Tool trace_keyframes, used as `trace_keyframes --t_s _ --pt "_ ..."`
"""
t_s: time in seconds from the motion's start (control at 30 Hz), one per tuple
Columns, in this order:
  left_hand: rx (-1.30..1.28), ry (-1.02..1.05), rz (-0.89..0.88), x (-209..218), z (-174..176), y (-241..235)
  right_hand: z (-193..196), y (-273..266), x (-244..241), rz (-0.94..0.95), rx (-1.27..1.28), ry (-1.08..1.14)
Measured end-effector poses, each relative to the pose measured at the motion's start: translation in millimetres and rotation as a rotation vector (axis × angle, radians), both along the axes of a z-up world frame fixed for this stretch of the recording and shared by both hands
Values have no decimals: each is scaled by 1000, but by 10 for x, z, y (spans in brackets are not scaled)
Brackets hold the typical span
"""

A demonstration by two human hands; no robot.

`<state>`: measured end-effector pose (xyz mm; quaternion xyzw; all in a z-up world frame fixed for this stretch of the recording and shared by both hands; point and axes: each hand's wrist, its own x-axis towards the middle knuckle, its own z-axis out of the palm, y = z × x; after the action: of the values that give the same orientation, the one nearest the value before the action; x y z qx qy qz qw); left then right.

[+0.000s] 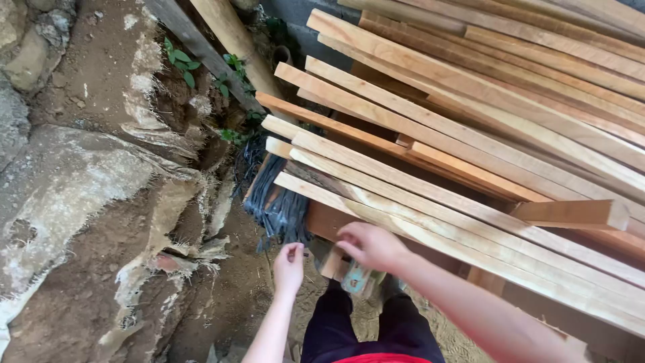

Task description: The person bundles a stack of wooden planks using black plastic zip ties. They wrap the ties around the wood, pull them tight, and secure them by hand. The person then lifts the secured bundle and places it onto a larger stack of similar planks.

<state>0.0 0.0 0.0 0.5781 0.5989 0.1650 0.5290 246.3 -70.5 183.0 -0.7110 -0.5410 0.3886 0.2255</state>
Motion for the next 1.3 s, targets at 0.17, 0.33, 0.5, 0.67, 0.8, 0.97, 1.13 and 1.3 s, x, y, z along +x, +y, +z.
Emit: trace_keyframes --t_s 0.17,0.33,0.5,0.67,0.8,0.97,1.13,1.3 --pt "106 -30 33 -114 16 566 -1296 470 -713 -415 8 280" --pt "191 -33 -7 -5 396 945 -2303 694 -998 -831 116 439" --pt "204 47 -84 291 561 1235 -2021 905 -1058 -1118 -64 609" --pt "377 164 -131 348 89 1361 -2023 861 -966 -1093 -57 534" --pt "333 160 -68 392 51 1394 -2437 694 -882 -1102 25 652" --pt "238 130 -2 338 422 1319 -1398 846 -1048 -988 -90 337" --pt "98 55 27 252 507 960 -919 1126 -1238 -733 10 187" --pt "-74 -250 147 127 186 463 -969 1372 -1170 -631 10 502"
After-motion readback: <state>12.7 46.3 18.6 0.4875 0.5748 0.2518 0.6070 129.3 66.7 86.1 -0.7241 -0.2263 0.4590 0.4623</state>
